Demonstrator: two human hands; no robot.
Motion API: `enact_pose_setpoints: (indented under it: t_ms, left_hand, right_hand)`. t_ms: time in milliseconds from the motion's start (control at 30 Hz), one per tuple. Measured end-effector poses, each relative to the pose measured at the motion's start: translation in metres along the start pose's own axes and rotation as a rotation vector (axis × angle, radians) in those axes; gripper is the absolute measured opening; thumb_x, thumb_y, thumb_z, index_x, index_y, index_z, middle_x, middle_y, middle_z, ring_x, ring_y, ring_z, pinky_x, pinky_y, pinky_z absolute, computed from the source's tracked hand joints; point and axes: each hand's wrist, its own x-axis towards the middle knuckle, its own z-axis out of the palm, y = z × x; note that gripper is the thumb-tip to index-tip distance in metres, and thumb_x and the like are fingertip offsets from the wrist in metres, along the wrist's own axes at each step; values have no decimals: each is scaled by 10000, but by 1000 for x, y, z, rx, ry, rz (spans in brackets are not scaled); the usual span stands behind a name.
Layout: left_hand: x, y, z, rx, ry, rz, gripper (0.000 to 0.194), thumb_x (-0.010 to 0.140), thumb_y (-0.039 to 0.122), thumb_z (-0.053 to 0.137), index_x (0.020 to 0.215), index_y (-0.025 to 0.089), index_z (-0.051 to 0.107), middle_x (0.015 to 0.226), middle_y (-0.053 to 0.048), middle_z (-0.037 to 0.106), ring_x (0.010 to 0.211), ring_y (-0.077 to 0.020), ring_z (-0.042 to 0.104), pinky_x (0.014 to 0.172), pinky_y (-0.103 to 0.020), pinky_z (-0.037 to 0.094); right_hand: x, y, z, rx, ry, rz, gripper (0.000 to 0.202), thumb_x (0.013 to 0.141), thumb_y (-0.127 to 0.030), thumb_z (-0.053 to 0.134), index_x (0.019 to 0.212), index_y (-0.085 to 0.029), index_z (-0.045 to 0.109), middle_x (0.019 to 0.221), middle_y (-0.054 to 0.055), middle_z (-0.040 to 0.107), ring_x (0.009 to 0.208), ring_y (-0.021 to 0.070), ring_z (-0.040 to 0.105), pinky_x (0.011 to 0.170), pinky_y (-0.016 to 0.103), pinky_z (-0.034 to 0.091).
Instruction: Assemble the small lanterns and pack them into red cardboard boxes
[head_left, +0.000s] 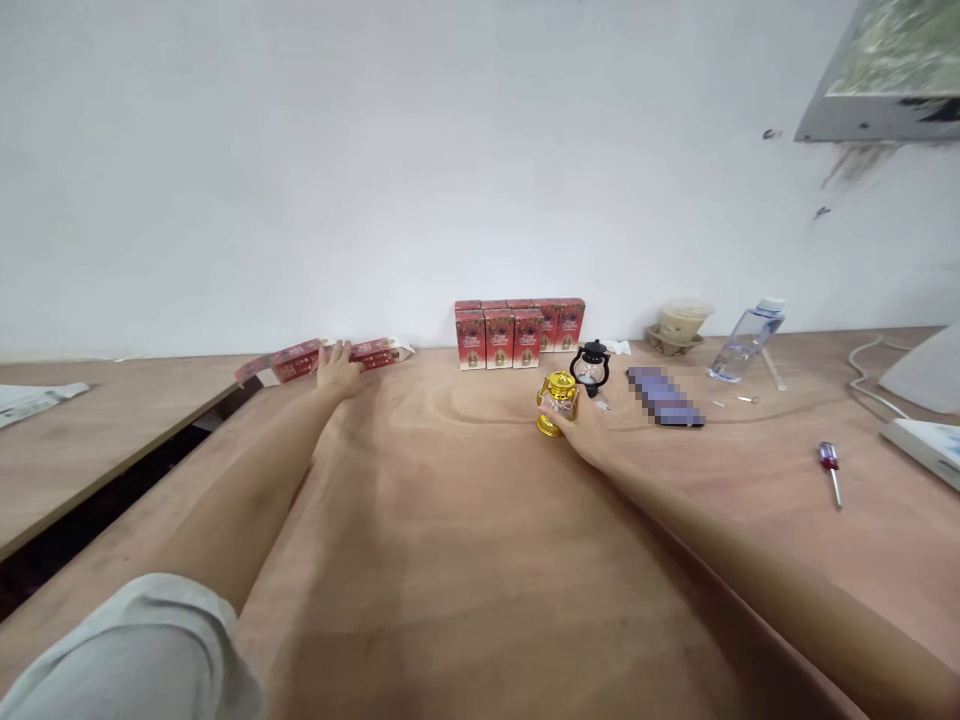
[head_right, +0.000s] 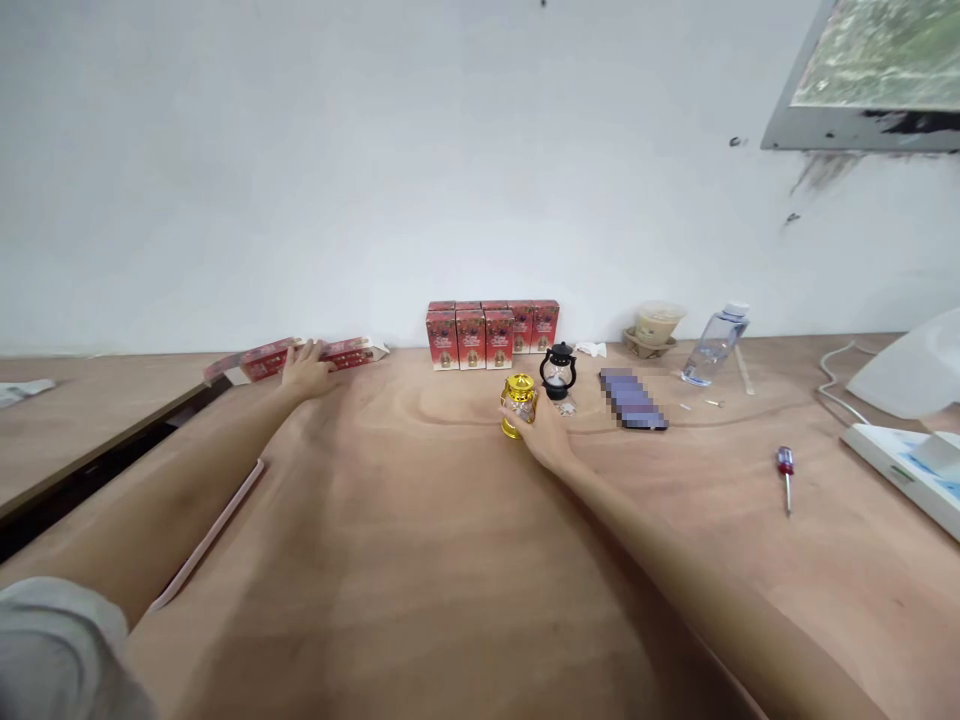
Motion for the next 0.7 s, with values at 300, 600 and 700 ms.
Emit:
enact_pose_setpoints:
  t_ms: [300, 600, 700]
  left_hand:
    - [-11, 9, -23, 188, 63, 220, 313, 805, 337, 516, 1040, 148, 597, 1246, -110, 556, 1181, -277, 469, 1082, -539, 111]
    - [-130, 63, -57, 39, 81, 882, 242, 865, 390, 449, 888, 204, 601, 1289, -49, 560, 1205, -216, 482, 1070, -401, 278]
    - [-150, 76, -42, 32, 114, 993, 209, 861, 358, 462, 904, 202, 595, 1304, -77, 550, 1228, -207, 475, 1090, -415, 262]
  right_hand:
    - [-31, -6, -2, -124, 416, -500, 605, 801, -360, 561, 1322, -185, 310, 1308, 175, 337, 1265, 325, 350, 1005, 569, 336]
    - [-71, -52, 12, 309, -36, -469, 665, 850, -347, 519, 1400, -260, 157, 1458, 137, 258, 1287, 233, 395, 984, 442, 442]
    - [-69, -57, 16, 386, -145, -431, 594, 865, -299, 491, 1395, -239, 229, 1426, 115, 372, 1288, 204, 406, 1052, 410, 371]
